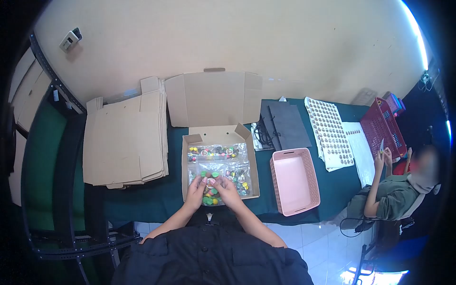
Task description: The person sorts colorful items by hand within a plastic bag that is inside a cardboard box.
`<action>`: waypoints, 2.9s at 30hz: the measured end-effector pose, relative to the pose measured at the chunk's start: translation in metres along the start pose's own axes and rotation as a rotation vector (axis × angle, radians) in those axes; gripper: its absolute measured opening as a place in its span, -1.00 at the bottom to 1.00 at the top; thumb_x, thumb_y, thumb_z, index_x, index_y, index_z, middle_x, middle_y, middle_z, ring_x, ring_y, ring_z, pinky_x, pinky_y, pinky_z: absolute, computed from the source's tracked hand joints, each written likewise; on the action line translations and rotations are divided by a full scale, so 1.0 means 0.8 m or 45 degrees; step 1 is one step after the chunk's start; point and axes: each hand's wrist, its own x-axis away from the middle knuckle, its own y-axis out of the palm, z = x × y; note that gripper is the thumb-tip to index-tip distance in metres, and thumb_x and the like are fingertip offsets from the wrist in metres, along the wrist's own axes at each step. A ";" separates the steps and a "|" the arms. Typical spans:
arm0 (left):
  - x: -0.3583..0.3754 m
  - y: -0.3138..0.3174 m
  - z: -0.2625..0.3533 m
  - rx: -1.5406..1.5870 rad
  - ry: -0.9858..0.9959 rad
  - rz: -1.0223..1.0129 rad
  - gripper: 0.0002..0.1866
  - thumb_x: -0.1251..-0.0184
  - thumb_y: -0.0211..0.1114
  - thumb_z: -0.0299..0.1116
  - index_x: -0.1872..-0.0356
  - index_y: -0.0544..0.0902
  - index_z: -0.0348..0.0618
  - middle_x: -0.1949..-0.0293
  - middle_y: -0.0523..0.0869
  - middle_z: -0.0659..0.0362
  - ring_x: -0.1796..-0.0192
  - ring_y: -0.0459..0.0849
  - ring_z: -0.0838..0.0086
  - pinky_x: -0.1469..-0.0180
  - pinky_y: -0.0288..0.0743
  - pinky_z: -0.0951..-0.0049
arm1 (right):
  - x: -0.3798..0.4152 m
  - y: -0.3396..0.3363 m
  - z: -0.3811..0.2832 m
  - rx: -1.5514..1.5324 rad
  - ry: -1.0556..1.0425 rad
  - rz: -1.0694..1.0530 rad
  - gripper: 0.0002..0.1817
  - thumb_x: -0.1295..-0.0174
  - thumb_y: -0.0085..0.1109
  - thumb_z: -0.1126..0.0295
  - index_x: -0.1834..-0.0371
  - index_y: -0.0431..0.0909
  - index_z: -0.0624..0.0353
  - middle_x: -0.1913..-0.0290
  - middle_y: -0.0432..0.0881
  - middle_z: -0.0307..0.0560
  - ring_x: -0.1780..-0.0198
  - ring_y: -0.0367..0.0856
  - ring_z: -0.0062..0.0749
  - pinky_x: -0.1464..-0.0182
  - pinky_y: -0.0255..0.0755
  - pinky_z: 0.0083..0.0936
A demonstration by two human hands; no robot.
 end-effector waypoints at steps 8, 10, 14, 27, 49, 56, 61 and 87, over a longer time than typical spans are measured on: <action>0.002 -0.012 -0.020 0.007 -0.050 0.087 -0.64 -0.41 -0.07 -0.22 -0.02 0.40 -0.32 0.12 0.54 0.10 0.08 0.51 0.55 0.02 0.36 0.55 | 0.003 0.001 -0.005 -0.308 0.133 -0.053 -0.63 -0.31 -0.06 0.25 -0.06 0.35 0.27 0.12 0.51 -0.18 0.18 0.52 -0.58 0.16 0.46 -0.55; 0.006 -0.004 0.010 0.110 -0.077 0.072 -0.64 -0.38 -0.01 -0.23 -0.01 0.39 -0.35 0.14 0.55 0.10 0.10 0.50 0.54 0.05 0.36 0.54 | 0.003 0.002 -0.007 -0.267 0.094 -0.018 -0.68 -0.30 -0.05 0.25 0.01 0.41 0.25 0.17 0.53 -0.20 0.22 0.52 -0.59 0.17 0.45 -0.58; 0.012 0.009 0.023 -0.151 0.030 -0.148 -0.54 -0.25 0.18 -0.33 -0.09 0.28 -0.32 0.08 0.51 0.08 0.00 0.49 0.49 0.01 0.37 0.50 | -0.002 -0.008 0.009 -0.176 0.000 0.093 -0.71 -0.29 -0.02 0.25 0.09 0.46 0.24 0.23 0.54 -0.23 0.25 0.51 -0.61 0.20 0.42 -0.63; 0.006 0.008 0.029 -0.075 0.004 -0.201 -0.57 -0.15 0.28 -0.37 -0.03 0.39 -0.25 0.06 0.56 0.04 0.01 0.53 0.47 -0.08 0.35 0.44 | 0.003 -0.025 -0.022 0.133 -0.376 0.276 -0.84 -0.14 0.17 0.43 0.30 0.63 0.28 0.26 0.60 -0.12 0.23 0.50 -0.56 0.14 0.35 -0.62; -0.008 -0.004 0.067 -0.313 0.447 -0.103 -0.48 -0.25 0.17 -0.15 -0.17 0.34 -0.21 -0.01 0.54 0.08 -0.07 0.49 0.43 -0.08 0.35 0.48 | 0.018 0.016 -0.056 0.748 -0.713 0.238 -0.65 -0.15 0.12 0.40 -0.03 0.50 0.20 0.00 0.48 0.02 -0.01 0.44 -0.33 -0.02 0.31 -0.49; 0.011 0.010 0.057 -0.065 0.207 -0.114 -0.59 -0.29 0.12 -0.12 -0.01 0.50 -0.22 0.24 0.62 0.21 0.29 0.55 0.58 0.23 0.42 0.57 | 0.006 0.023 -0.050 0.742 -0.738 0.529 -0.63 0.01 0.26 0.43 0.07 0.53 0.20 0.06 0.42 -0.05 0.01 0.40 -0.31 -0.05 0.28 -0.47; 0.012 -0.003 0.053 -0.069 -0.033 -0.010 -0.64 -0.33 0.07 -0.14 0.09 0.56 -0.23 0.31 0.63 0.22 0.30 0.52 0.62 0.24 0.40 0.60 | 0.001 0.006 -0.034 0.069 -0.130 0.152 -0.78 -0.09 0.24 0.40 0.22 0.58 0.25 0.24 0.59 -0.19 0.18 0.49 -0.60 0.07 0.34 -0.57; 0.005 0.011 0.038 0.095 0.053 -0.016 -0.60 -0.21 0.24 -0.34 -0.03 0.46 -0.31 0.08 0.58 0.09 -0.04 0.49 0.49 -0.10 0.29 0.53 | 0.010 0.031 -0.043 0.753 -0.810 0.753 -0.75 -0.15 0.10 0.42 0.10 0.55 0.18 0.00 0.42 0.04 -0.08 0.36 -0.28 -0.11 0.23 -0.43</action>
